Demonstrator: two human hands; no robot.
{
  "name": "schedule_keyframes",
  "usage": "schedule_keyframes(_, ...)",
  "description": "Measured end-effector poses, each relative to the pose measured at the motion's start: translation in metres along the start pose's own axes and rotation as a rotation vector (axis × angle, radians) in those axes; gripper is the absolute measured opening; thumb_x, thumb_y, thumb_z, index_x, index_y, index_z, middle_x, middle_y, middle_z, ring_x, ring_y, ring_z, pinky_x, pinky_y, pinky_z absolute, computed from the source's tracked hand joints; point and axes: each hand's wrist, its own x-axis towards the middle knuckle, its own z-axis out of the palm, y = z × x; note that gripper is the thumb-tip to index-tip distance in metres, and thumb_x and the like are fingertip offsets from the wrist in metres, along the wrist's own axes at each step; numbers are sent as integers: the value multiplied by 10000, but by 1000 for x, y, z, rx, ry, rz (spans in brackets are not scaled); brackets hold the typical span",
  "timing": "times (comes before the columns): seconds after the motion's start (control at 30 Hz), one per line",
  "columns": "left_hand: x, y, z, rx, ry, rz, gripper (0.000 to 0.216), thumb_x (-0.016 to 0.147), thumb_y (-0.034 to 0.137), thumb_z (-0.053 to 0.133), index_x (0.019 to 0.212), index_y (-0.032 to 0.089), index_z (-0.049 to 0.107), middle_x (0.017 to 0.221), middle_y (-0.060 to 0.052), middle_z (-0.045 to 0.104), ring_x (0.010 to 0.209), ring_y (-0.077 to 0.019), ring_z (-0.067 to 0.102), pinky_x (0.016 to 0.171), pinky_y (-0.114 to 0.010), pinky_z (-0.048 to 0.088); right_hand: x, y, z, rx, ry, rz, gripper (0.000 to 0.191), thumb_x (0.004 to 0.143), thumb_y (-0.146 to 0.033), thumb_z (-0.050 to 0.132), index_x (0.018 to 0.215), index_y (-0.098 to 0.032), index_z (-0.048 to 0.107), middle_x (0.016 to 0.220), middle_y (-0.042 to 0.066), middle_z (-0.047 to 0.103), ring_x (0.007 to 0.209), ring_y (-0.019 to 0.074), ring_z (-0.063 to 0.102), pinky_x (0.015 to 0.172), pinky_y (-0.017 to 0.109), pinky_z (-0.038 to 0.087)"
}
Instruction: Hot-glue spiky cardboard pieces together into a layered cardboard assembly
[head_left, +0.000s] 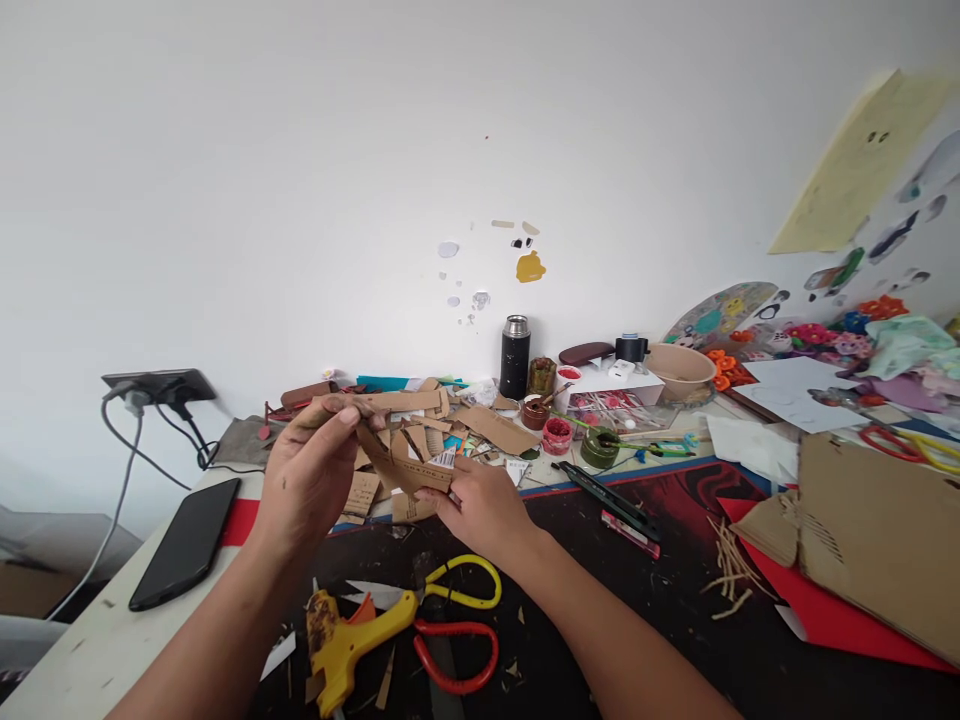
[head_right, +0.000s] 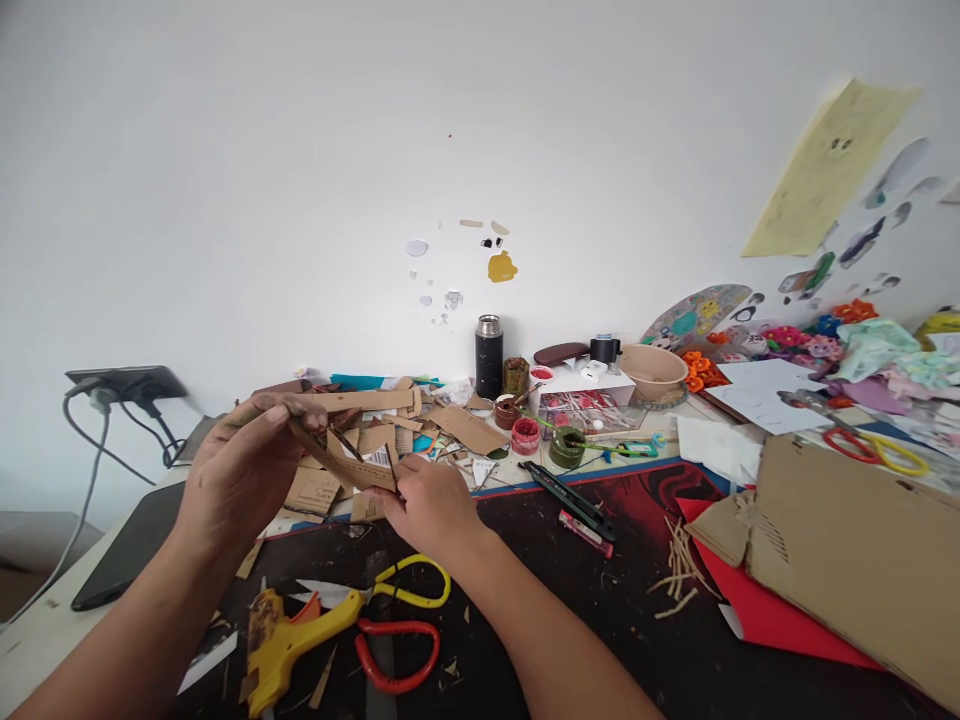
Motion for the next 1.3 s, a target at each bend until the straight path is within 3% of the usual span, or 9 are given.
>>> schedule_keyframes(0.23, 3, 9, -2, -11, -18, 85, 221, 843, 444, 928, 761, 263, 830, 797, -42, 752, 883, -250, 722, 992, -460, 670, 0, 1, 4, 65, -26, -6, 342, 1080, -483, 788, 945, -176, 858, 928, 101, 822, 824, 248, 755, 700, 325, 441)
schedule_keyframes(0.4, 11, 8, -17, 63, -12, 35, 425, 865, 536, 923, 1226, 317, 877, 1297, -97, 840, 1157, -299, 780, 1000, -418, 673, 1, 6, 8, 216, 14, 81, 312, 1055, -432, 826, 853, -195, 835, 891, 68, 803, 763, 210, 709, 665, 293, 407)
schedule_keyframes(0.5, 16, 4, -27, 279, -213, -58, 590, 863, 570, 927, 1380, 304, 823, 1434, -137, 800, 1209, -337, 781, 1017, -431, 675, 1, 9, 11, 274, 57, 84, 309, 1036, -388, 847, 798, -196, 799, 863, 53, 785, 764, 200, 693, 666, 283, 395)
schedule_keyframes(0.63, 14, 1, -26, 539, -515, -131, 434, 861, 563, 921, 1181, 272, 885, 1153, -104, 877, 1035, -339, 808, 944, -444, 691, 0, 13, 14, 298, 96, 95, 429, 1013, -406, 865, 676, -199, 699, 757, 24, 712, 710, 187, 637, 645, 287, 363)
schedule_keyframes(0.73, 7, 4, -17, 585, -496, -5, 326, 918, 543, 863, 1089, 269, 901, 1062, -102, 878, 913, -318, 805, 799, -386, 683, 0, 15, 14, 362, 108, 146, 548, 1005, -505, 850, 607, -206, 620, 692, 3, 637, 644, 171, 573, 603, 286, 332)
schedule_keyframes(0.83, -2, 10, -9, 687, -493, 206, 215, 998, 443, 794, 1107, 289, 897, 1067, -98, 875, 873, -291, 795, 729, -338, 635, 2, 16, 12, 524, 140, 188, 430, 1012, -531, 822, 748, -205, 725, 754, 7, 660, 660, 174, 590, 596, 276, 370)
schedule_keyframes(0.93, -9, 14, -7, 839, -525, 537, 230, 1051, 310, 712, 1219, 323, 869, 1069, -85, 868, 893, -276, 785, 790, -348, 612, 4, 17, 14, 753, 110, 254, 287, 1038, -495, 779, 1028, -210, 816, 822, 11, 722, 631, 170, 628, 590, 272, 433)
schedule_keyframes(1.03, -13, 11, -12, 1100, -556, 804, 408, 1074, 231, 633, 1433, 356, 779, 1220, -92, 851, 1018, -306, 775, 872, -395, 591, 5, 19, 20, 882, 59, 329, 318, 1041, -535, 768, 1043, -219, 809, 734, -15, 698, 546, 164, 621, 561, 271, 466)
schedule_keyframes(1.3, -11, -1, -20, 1517, -662, 906, 588, 1013, 70, 528, 1522, 308, 702, 1229, -124, 769, 1028, -357, 701, 873, -470, 554, 4, 23, 33, 957, 21, 408, 513, 976, -725, 791, 956, -213, 798, 782, 12, 742, 499, 144, 597, 515, 271, 482)
